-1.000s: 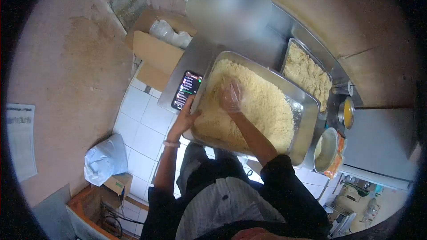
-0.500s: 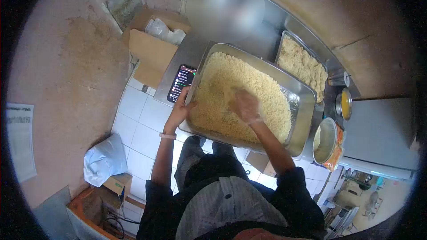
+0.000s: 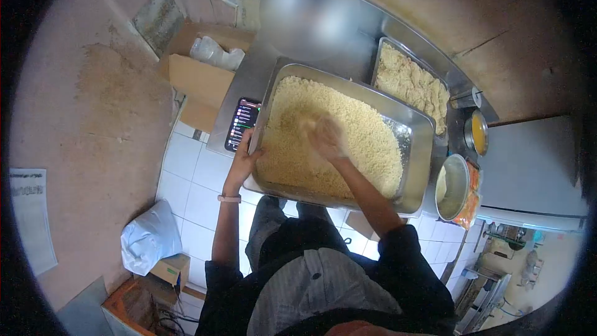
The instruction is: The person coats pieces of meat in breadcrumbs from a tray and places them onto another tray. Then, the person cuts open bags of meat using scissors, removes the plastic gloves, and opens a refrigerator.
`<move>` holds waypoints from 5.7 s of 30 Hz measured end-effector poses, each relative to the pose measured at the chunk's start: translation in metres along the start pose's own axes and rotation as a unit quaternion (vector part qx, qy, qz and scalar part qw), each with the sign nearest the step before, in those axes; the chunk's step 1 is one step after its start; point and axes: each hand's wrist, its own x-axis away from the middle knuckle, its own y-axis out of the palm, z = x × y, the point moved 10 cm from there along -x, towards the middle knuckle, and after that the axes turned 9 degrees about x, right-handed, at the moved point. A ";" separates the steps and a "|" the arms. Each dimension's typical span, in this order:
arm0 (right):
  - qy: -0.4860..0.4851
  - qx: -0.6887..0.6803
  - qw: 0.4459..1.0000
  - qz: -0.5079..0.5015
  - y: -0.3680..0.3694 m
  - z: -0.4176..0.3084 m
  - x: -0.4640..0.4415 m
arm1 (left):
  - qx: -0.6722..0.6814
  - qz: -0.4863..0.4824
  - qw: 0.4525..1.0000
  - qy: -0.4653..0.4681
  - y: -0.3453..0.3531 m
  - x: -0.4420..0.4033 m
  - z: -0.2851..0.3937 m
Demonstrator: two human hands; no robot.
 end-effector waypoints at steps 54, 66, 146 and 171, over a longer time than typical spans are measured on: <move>0.084 -0.027 0.986 -0.140 -0.214 0.311 -0.028 | -0.070 0.077 0.990 -0.090 -0.006 0.015 -0.011; 0.135 0.124 0.967 -0.177 -0.089 0.370 -0.059 | -0.056 0.101 0.986 -0.123 -0.032 0.022 -0.040; 0.435 -0.528 0.458 0.568 -0.223 0.537 0.588 | -0.243 -0.346 0.833 0.356 0.684 0.139 0.041; -0.053 -0.437 0.898 0.018 -0.223 0.187 0.256 | -0.506 -0.015 0.820 0.266 0.385 0.014 0.079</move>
